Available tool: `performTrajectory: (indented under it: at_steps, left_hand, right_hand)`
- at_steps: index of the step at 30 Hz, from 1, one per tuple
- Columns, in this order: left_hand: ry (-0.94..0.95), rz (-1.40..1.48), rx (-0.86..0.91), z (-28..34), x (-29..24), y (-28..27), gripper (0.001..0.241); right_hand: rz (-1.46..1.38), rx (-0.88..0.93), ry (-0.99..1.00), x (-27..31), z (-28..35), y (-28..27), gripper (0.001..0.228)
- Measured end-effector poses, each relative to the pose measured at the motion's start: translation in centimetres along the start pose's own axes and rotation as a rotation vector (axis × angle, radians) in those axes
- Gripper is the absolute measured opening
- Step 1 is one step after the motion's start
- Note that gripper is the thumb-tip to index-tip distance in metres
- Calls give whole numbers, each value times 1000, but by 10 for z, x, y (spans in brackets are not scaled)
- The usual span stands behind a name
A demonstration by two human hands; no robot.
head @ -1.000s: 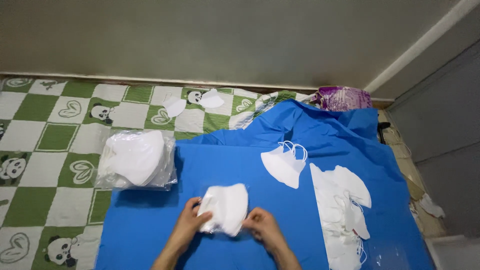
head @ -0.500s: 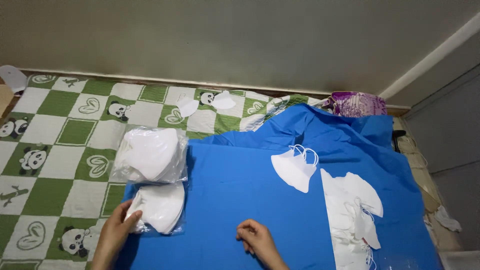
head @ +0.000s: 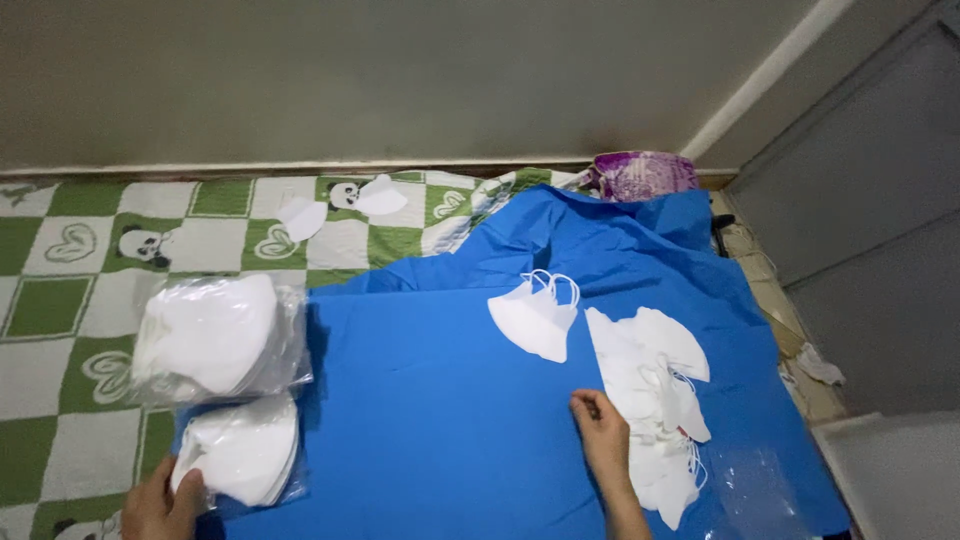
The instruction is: Packaging individual face masks into clear plastic bags and stacking them
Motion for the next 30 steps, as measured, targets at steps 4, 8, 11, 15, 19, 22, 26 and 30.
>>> performTrajectory:
  at_steps: [4,8,11,15,19,22,26,30]
  left_hand:
    - [221,-42,-438,41,-50,-50,76]
    - [387,26,-538,85,-159,-95,66]
    - [525,44,-442,125,-215,-38,64]
    - [743,216,-139,184,-275,48,76]
    - [625,61,196,206,-306,76,74]
    - [760,231,9,214,-322,48,73]
    - [694,310,-90,208,-312,50,65]
    - [608,271,-72,205,-303,57,59]
  right_hand:
    - [-22,-92,28,7,-10,-20,22]
    - [-28,-168,42,-16,-31,-31,24]
    - [-29,-277,100,-56,-41,-58,24]
    - [2,-263,333,-122,-29,-90,45]
    - [141,-137,266,-182,-23,-82,63]
    - [170,-179,255,-215,-23,-79,63]
    - [293,-299,-11,-212,-60,-82,56]
    - [345,-111,-216,-214,-112,-63,55]
Point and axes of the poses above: each hand's wrist, its own z-axis away from the middle knuckle, its own y-axis out of the palm, x = y × z, the point moved 10 cm from there along -z, towards the middle knuckle, and after that the axes turned 8 degrees about -y, right-handed, at the moved point
